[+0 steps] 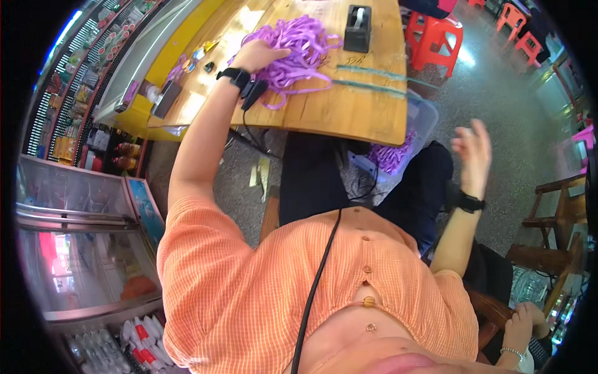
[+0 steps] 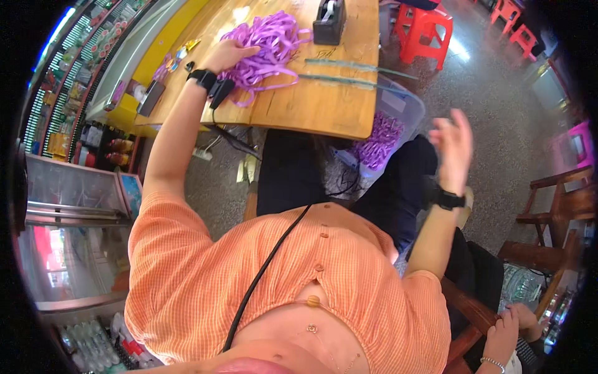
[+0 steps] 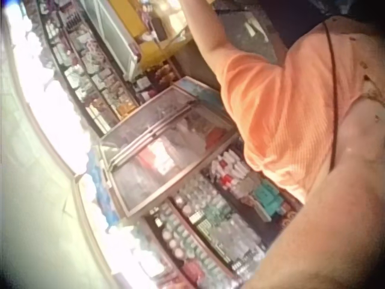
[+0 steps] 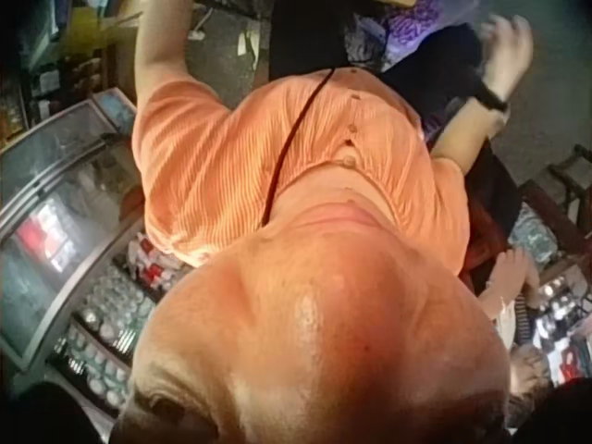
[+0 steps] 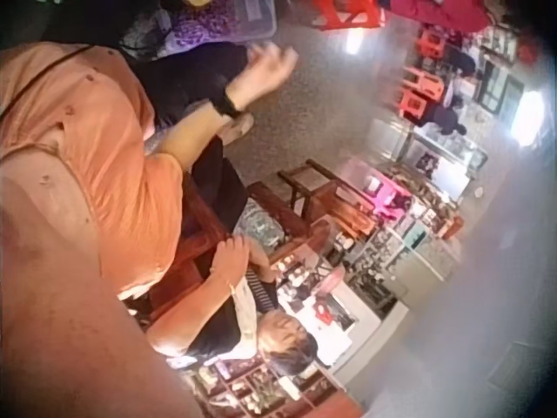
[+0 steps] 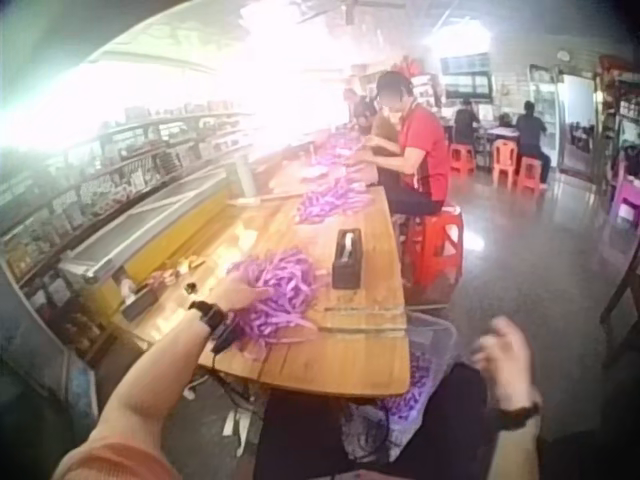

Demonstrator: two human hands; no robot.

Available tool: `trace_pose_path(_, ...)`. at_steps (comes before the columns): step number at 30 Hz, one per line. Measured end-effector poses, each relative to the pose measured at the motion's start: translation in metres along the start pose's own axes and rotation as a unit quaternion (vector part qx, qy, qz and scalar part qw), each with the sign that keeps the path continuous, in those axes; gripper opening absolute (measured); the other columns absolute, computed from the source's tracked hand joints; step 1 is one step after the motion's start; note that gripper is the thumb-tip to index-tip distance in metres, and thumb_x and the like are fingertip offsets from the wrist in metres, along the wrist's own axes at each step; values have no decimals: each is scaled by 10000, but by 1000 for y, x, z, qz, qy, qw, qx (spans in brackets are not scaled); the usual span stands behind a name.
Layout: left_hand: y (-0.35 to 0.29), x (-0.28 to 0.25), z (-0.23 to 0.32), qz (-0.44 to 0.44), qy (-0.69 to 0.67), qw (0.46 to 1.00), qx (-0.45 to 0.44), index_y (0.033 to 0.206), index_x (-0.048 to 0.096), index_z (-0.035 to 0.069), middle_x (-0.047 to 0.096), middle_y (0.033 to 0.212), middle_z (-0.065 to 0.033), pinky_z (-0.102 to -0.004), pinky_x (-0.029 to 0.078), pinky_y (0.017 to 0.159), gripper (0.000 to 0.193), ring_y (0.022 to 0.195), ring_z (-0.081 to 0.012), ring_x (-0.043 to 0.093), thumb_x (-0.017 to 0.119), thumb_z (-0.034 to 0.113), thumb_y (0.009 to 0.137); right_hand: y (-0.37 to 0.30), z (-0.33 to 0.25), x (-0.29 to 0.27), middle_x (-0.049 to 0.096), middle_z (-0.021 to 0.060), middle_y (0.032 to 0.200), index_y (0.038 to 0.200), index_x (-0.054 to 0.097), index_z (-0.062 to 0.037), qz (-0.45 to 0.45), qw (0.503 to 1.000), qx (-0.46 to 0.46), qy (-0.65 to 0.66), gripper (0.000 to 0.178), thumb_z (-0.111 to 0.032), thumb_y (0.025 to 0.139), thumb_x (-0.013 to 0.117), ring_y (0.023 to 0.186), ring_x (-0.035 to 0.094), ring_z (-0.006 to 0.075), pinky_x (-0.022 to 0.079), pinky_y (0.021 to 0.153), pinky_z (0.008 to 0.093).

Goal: Tying purple ribbon strips onto a mesh base to create decorative items.

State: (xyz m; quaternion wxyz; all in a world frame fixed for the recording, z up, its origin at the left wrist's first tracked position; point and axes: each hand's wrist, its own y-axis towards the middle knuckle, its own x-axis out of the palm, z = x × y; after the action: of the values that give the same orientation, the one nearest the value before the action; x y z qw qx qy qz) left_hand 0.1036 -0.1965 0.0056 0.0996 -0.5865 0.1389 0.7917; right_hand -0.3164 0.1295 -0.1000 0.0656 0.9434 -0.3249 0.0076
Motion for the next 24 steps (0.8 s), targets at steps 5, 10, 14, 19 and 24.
trace_pose_path(5, 29, 30, 5, 26, -77, 993, 81, 972, 743, 44, 716, 907, -192, -388, 523, 797, 399, 869, -305, 696, 656, 410, 837, -12, -42, -52, 667, 129, 1024, 1364, 496, 15, 246, 953, -162, 74, 423, -127, 976, 583, 728, 588, 123, 490, 694, 265)
trace_pose_path(10, -11, -15, 28, 79, -155, 982, 70, 1060, 726, 11, 726, 880, -69, -301, 493, 806, 337, 863, -137, 647, 644, 312, 933, -45, -64, 33, 685, 71, 907, 1337, 532, 1, -92, 981, -165, 34, 376, -96, 975, 572, 734, 586, 86, 490, 705, 241)
trace_pose_path(14, -51, -33, 84, -54, -310, 878, 361, 1016, 733, 24, 719, 874, -47, -339, 510, 807, 253, 871, -179, 666, 594, 210, 914, -67, -45, 88, 683, 41, 877, 1346, 539, -34, -195, 975, -108, -22, 405, -46, 948, 611, 737, 591, 63, 484, 675, 207)
trace_pose_path(19, -135, 27, 145, -205, -112, 908, 346, 1014, 686, 19, 701, 955, -127, -349, 520, 790, 211, 870, -259, 674, 599, 193, 932, -81, -48, 121, 684, 38, 882, 1437, 456, -62, -288, 936, -150, -138, 545, -36, 923, 636, 704, 592, 79, 498, 669, 231)
trace_pose_path(24, -133, 67, 127, -72, -178, 916, 353, 1025, 689, 26, 693, 967, -139, -357, 514, 770, 227, 851, -273, 667, 621, 220, 930, -65, -140, 44, 679, 164, 919, 1416, 396, 16, 66, 959, -271, -53, 554, -226, 959, 592, 712, 620, 178, 520, 730, 320)
